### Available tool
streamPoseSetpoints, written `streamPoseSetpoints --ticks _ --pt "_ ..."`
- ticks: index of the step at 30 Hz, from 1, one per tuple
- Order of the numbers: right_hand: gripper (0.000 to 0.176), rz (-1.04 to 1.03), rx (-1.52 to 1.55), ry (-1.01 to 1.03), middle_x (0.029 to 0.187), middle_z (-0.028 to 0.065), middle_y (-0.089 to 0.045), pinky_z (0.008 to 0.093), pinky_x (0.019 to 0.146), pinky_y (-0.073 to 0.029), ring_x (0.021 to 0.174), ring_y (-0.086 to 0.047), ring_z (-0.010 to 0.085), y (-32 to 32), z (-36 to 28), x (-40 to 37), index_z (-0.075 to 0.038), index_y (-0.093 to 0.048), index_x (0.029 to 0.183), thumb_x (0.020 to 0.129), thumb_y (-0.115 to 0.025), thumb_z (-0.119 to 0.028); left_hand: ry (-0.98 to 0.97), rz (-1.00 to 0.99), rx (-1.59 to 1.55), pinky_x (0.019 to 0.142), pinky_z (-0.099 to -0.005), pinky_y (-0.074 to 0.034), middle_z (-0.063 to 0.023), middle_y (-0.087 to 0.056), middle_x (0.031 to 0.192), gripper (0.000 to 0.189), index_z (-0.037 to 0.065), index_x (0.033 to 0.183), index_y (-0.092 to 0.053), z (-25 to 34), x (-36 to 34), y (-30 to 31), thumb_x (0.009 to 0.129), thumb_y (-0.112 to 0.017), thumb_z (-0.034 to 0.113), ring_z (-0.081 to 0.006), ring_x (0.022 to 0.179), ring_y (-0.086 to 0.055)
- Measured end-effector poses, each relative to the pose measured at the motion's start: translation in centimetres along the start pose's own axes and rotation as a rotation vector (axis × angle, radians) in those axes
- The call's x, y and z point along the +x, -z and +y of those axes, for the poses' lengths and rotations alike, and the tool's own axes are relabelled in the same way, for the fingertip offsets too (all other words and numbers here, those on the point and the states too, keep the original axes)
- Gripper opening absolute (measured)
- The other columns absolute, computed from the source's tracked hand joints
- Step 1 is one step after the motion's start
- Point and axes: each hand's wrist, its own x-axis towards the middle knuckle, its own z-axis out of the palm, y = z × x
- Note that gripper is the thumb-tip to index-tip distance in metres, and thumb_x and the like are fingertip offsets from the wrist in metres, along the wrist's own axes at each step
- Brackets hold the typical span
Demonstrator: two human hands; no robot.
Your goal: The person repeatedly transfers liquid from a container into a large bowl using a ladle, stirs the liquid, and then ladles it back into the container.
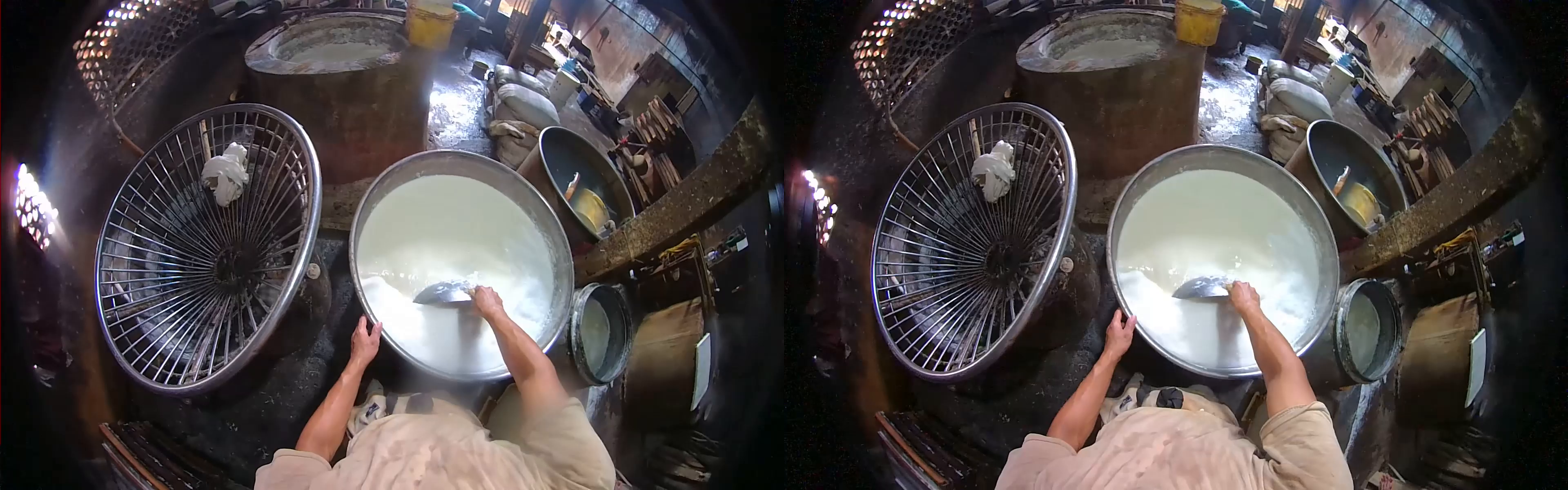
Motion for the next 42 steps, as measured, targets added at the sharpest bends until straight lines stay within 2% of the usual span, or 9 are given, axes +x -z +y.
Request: streamPoseSetpoints --ticks 7,12,20,25,31,34,38,39,42 --pt "0.026 -0.101 -0.100 -0.055 0.089 0.0159 -0.059 0.0387 0.072 -0.047 0.085 -0.057 0.0309 1.5 8.9 -4.4 -0.007 -0.058 0.091 0.068 -0.057 -0.017 0.108 0.087 -0.402 0.075 -0.0275 -0.042 -0.0092 -0.056 0.096 0.047 0.001 0.108 -0.047 -0.5 0.2 -0.2 0.070 -0.066 0.022 -0.0170 0.086 -0.054" --pt "0.025 -0.082 -0.150 0.099 0.083 0.0186 -0.058 0.0399 0.071 -0.046 0.082 -0.056 0.0324 5.0 16.1 -6.0 -0.004 -0.057 0.087 0.063 -0.058 -0.013 0.405 0.165 -0.413 0.072 -0.0358 -0.043 -0.0100 -0.049 0.109 0.058 0.004 0.114 -0.042 2.0 -2.2 1.1 0.070 -0.065 0.033 -0.0205 0.095 -0.049" --pt "0.029 -0.042 0.007 0.193 0.080 0.0211 -0.058 0.0380 0.068 -0.045 0.077 -0.056 0.0347 17.6 22.1 -6.7 0.000 -0.058 0.083 0.055 -0.056 -0.009 0.925 0.362 -0.674 0.037 -0.0254 -0.036 0.0010 -0.045 0.052 0.021 0.016 0.065 -0.047 -15.6 -15.2 -1.3 0.079 -0.044 0.032 -0.0135 0.042 -0.044" --pt "0.032 0.238 0.012 0.259 0.078 0.0255 -0.056 0.0416 0.069 -0.044 0.079 -0.056 0.0357 19.5 23.7 -2.1 0.001 -0.055 0.085 0.055 -0.058 -0.011 1.249 0.504 -0.562 0.042 -0.0300 -0.041 -0.0041 -0.050 0.063 0.021 0.010 0.080 -0.050 -17.9 -27.4 -4.7 0.079 -0.036 0.025 -0.0190 0.051 -0.049" --pt "0.034 0.404 0.100 -0.068 0.085 0.0238 -0.056 0.0421 0.070 -0.047 0.082 -0.056 0.0374 14.4 20.0 4.2 -0.002 -0.052 0.097 0.064 -0.055 -0.011 1.081 0.458 -0.600 0.050 -0.0346 -0.045 -0.0083 -0.054 0.077 0.027 0.006 0.093 -0.050 -20.1 -31.6 -6.6 0.078 -0.034 0.023 -0.0215 0.057 -0.052" --pt "0.030 0.328 0.219 -0.041 0.077 0.0214 -0.058 0.0395 0.058 -0.050 0.070 -0.059 0.0326 9.4 21.1 8.0 -0.001 -0.053 0.093 0.064 -0.053 -0.008 1.142 0.609 -0.547 0.052 -0.0347 -0.046 -0.0075 -0.055 0.078 0.026 0.006 0.091 -0.050 -3.8 -26.4 -5.2 0.077 -0.035 0.022 -0.0211 0.060 -0.053" --pt "0.022 0.219 0.358 -0.007 0.063 0.0167 -0.056 0.0346 0.041 -0.046 0.049 -0.056 0.0245 4.8 20.2 7.2 0.002 -0.054 0.084 0.062 -0.050 -0.005 0.976 0.497 -0.607 0.051 -0.0353 -0.045 -0.0061 -0.055 0.079 0.024 0.007 0.092 -0.049 -13.7 -23.1 -3.2 0.076 -0.043 0.024 -0.0191 0.061 -0.054" --pt "0.020 0.211 0.413 0.018 0.059 0.0155 -0.055 0.0335 0.038 -0.045 0.044 -0.054 0.0228 4.2 19.5 6.6 0.002 -0.054 0.081 0.062 -0.049 -0.004 0.921 0.572 -0.635 0.031 -0.0247 -0.030 0.0002 -0.043 0.050 0.022 0.015 0.056 -0.043 -11.3 -21.0 -3.0 0.077 -0.040 0.019 -0.0126 0.039 -0.042" --pt "0.023 0.049 0.422 -0.064 0.072 0.0206 -0.058 0.0375 0.049 -0.049 0.058 -0.059 0.0300 4.5 15.8 2.9 0.003 -0.054 0.085 0.064 -0.047 -0.005 0.786 0.449 -0.650 0.032 -0.0224 -0.027 0.0017 -0.036 0.051 0.020 0.014 0.062 -0.045 -9.4 -15.2 -0.9 0.080 -0.038 0.018 -0.0097 0.039 -0.037"
